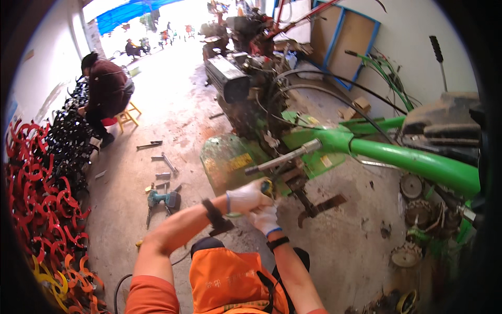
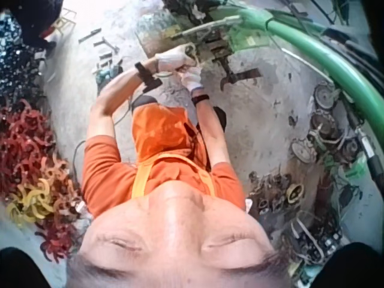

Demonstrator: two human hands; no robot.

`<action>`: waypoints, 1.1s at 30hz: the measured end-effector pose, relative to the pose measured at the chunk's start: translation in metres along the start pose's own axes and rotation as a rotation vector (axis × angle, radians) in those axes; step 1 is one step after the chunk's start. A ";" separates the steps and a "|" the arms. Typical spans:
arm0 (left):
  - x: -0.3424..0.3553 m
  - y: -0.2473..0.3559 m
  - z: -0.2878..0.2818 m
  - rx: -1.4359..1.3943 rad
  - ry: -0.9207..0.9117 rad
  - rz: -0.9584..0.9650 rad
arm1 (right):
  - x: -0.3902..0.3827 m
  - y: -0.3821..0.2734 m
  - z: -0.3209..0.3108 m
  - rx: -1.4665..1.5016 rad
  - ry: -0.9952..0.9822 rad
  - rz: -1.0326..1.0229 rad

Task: The person disassembles a green walk-behind lawnmower in a workshop. They remove the handle assembly, detach the engine cover, and use a cordless impact driver to remove bolts from the engine and deck. The person repeatedly repositions the mower and uses both hands to stabilize and manipulate components.

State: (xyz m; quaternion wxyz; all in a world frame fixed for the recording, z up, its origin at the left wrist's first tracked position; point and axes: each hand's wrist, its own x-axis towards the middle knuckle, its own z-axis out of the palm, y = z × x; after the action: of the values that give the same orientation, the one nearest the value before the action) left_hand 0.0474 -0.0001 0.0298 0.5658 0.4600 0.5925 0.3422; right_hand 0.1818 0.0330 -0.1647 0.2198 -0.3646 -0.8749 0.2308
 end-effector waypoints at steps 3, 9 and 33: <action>-0.017 0.008 -0.027 0.425 0.070 0.017 | 0.000 -0.019 -0.026 -0.235 0.268 -0.182; -0.033 0.010 -0.060 0.987 0.243 0.117 | 0.003 -0.052 -0.058 -0.130 0.195 -0.116; -0.100 -0.504 -0.061 0.197 0.809 -0.765 | -0.134 -0.005 0.006 0.432 -0.112 0.400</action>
State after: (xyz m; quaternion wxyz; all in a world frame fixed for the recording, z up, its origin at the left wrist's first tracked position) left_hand -0.0990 -0.2592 -0.3939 0.3317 0.0953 0.9159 0.2052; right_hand 0.2613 -0.0705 -0.1951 0.1940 -0.4613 -0.7272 0.4698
